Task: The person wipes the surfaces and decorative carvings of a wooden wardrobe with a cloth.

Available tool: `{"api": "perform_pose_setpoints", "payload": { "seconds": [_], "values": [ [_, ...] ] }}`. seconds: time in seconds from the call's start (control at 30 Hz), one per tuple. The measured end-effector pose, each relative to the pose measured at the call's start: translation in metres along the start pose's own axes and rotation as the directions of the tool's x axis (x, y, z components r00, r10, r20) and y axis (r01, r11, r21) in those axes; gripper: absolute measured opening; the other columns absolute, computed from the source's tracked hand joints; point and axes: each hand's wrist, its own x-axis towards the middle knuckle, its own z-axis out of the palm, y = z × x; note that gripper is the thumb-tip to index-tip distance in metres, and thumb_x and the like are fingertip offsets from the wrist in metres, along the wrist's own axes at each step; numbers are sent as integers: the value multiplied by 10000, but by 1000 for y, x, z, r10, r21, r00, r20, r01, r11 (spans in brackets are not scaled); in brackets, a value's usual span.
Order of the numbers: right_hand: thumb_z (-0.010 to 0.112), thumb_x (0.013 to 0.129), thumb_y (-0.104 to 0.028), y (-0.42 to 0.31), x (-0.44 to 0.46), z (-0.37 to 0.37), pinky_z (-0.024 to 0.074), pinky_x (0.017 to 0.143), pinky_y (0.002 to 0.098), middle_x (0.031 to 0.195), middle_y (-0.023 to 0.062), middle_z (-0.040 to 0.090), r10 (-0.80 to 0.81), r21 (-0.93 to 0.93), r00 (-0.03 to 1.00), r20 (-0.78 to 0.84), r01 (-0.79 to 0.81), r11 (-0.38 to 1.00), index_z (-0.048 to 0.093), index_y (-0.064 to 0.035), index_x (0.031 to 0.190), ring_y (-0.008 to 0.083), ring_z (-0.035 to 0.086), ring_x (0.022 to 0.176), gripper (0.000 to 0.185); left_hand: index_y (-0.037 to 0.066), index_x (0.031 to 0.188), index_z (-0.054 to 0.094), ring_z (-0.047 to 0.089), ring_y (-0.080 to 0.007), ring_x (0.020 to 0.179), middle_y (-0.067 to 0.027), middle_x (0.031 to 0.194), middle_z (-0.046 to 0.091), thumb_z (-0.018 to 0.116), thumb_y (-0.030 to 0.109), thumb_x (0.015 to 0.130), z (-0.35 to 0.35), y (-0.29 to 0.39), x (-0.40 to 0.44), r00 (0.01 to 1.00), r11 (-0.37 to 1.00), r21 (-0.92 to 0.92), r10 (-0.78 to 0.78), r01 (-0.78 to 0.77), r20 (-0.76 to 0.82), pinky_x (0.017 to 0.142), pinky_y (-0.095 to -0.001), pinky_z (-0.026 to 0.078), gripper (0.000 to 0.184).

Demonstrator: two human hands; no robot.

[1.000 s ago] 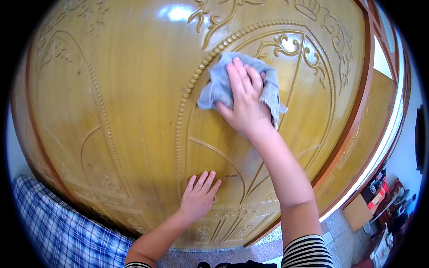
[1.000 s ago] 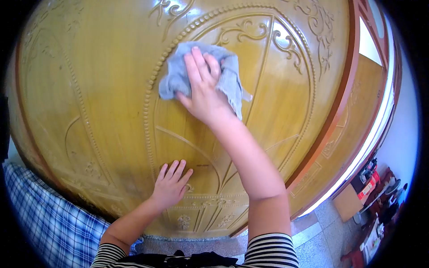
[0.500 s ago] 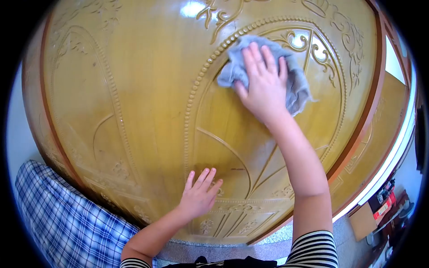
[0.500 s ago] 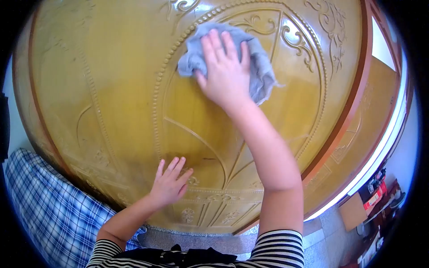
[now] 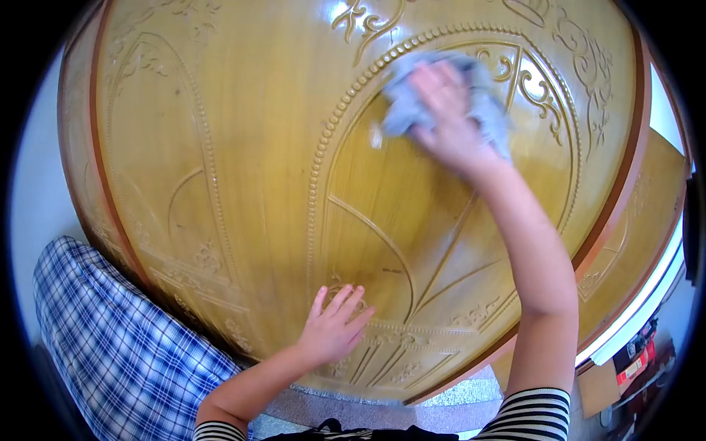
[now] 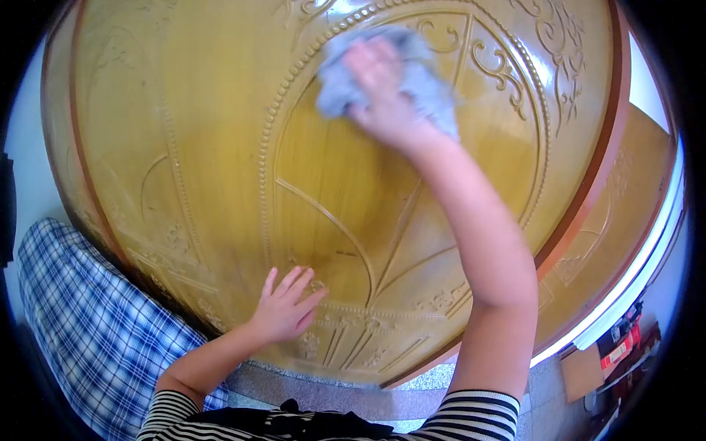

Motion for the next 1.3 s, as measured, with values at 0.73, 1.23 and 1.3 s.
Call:
{"api": "perform_pose_setpoints", "payload": {
  "seconds": [0.73,1.23,1.3],
  "values": [
    [599,789,-265,54,0,-56,224,1092,416,1380,97,392,83,-254,996,-18,-85,963,409,-88,1322,255,316,1315,593,173,1130,594,369,-294,1256,-131,1330,428,620,244,754,-4,31,6,999,998,65,-14,11,44,1039,-579,176,384],
    [592,774,-228,2,-5,-9,134,1111,464,1432,132,302,139,-11,990,-32,-140,990,349,-89,1363,299,218,1355,653,139,1136,583,379,-317,1244,-165,1334,411,637,213,729,-17,-24,55,983,983,-3,182,-182,-9,1017,-569,248,417],
    [601,760,-224,0,-1,-29,122,1112,465,1440,127,293,109,-151,979,174,-82,985,340,-97,1372,288,184,1369,677,139,1142,580,387,-336,1234,-180,1330,409,640,201,729,-18,-32,68,973,973,-9,229,-229,-38,1014,-572,252,421]
  ]
}}
